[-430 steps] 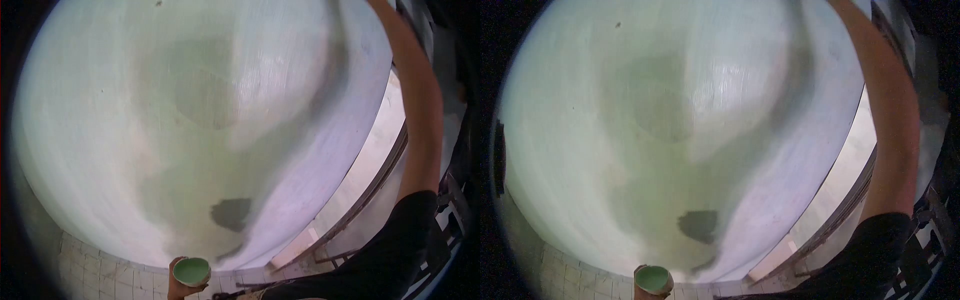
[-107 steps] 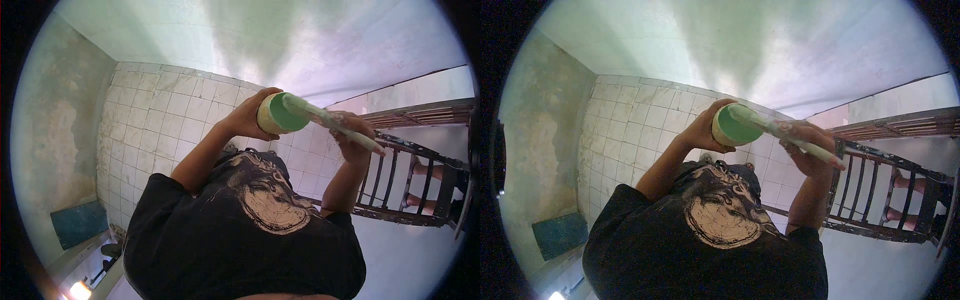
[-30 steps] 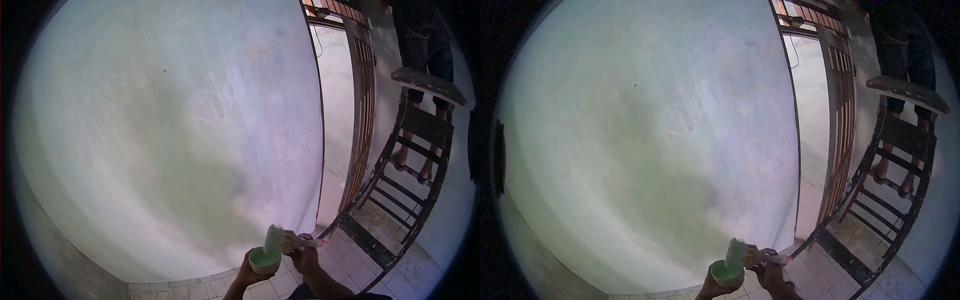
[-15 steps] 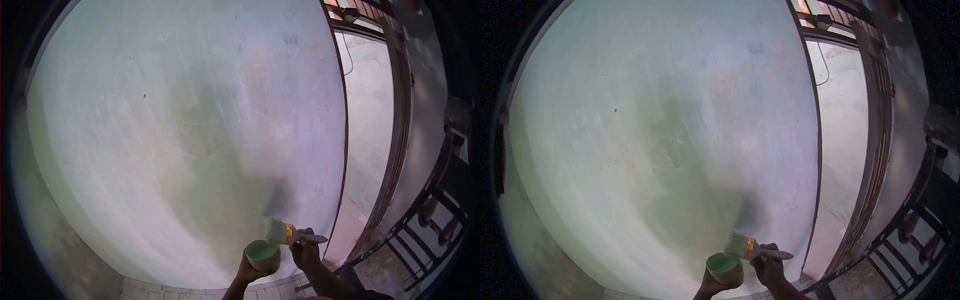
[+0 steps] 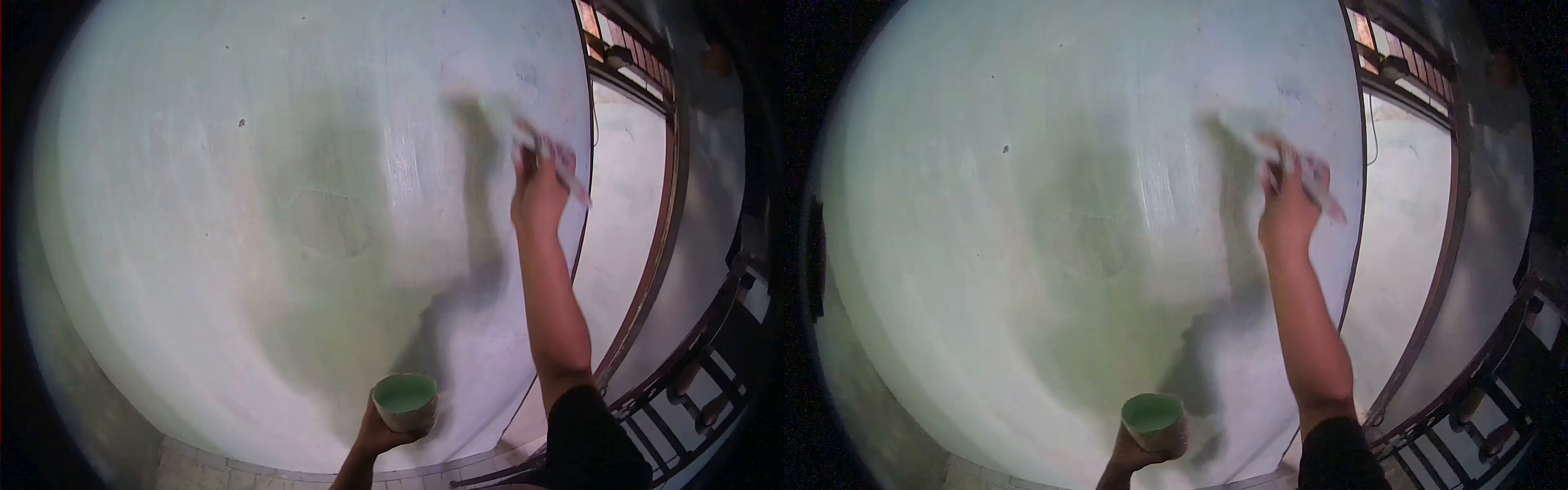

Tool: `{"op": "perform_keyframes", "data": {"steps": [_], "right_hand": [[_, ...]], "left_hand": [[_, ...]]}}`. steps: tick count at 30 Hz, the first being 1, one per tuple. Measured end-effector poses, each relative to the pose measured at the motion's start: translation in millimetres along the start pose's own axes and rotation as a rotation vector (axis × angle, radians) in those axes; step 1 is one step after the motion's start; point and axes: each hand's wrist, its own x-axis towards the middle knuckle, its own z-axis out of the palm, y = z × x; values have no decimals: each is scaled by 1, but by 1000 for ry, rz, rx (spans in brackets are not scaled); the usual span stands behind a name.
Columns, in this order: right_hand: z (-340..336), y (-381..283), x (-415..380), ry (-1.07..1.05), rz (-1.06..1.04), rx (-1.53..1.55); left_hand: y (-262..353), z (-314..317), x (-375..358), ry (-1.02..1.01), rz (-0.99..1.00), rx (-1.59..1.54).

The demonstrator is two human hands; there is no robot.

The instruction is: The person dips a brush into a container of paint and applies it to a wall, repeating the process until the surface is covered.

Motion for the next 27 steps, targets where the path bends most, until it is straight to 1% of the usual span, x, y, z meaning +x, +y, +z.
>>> {"op": "perform_keyframes", "data": {"steps": [1,3,4,5,7,9,10,11,12,13,15,16,18,19,21,25,27], "right_hand": [[29,-1,22,-65,-63,-14],[73,9,69,-121,-210,-9],[91,15,92,-167,-272,-2],[109,21,112,-176,-301,3],[136,29,138,-183,-332,4],[157,34,150,-200,-318,-22],[163,36,152,-201,-321,-19],[169,37,154,-196,-368,-80],[172,40,158,-189,-412,-142],[173,43,163,-192,-414,-145],[170,47,175,-197,-616,-327],[168,49,181,-200,-619,-330],[165,50,187,-183,-735,-424],[164,49,186,-183,-737,-430],[159,47,186,-178,-817,-565],[161,52,190,-193,-797,-535],[160,54,182,-142,-948,-709]], "left_hand": [[10,-4,1,-8,16,-17],[26,-18,9,-17,28,34],[18,-31,10,34,39,102],[24,-36,13,26,50,92],[50,-41,13,173,-22,-12],[62,-57,21,153,-3,-16],[66,-65,23,174,20,17],[72,-70,26,195,45,48],[80,-72,27,228,32,35],[78,-79,29,227,34,31],[71,-91,33,271,79,18],[71,-92,35,269,81,14],[77,-93,37,284,69,31],[79,-93,39,280,67,27],[80,-91,42,308,34,23],[74,-90,47,295,48,-53],[72,-89,49,259,84,-101]]}}
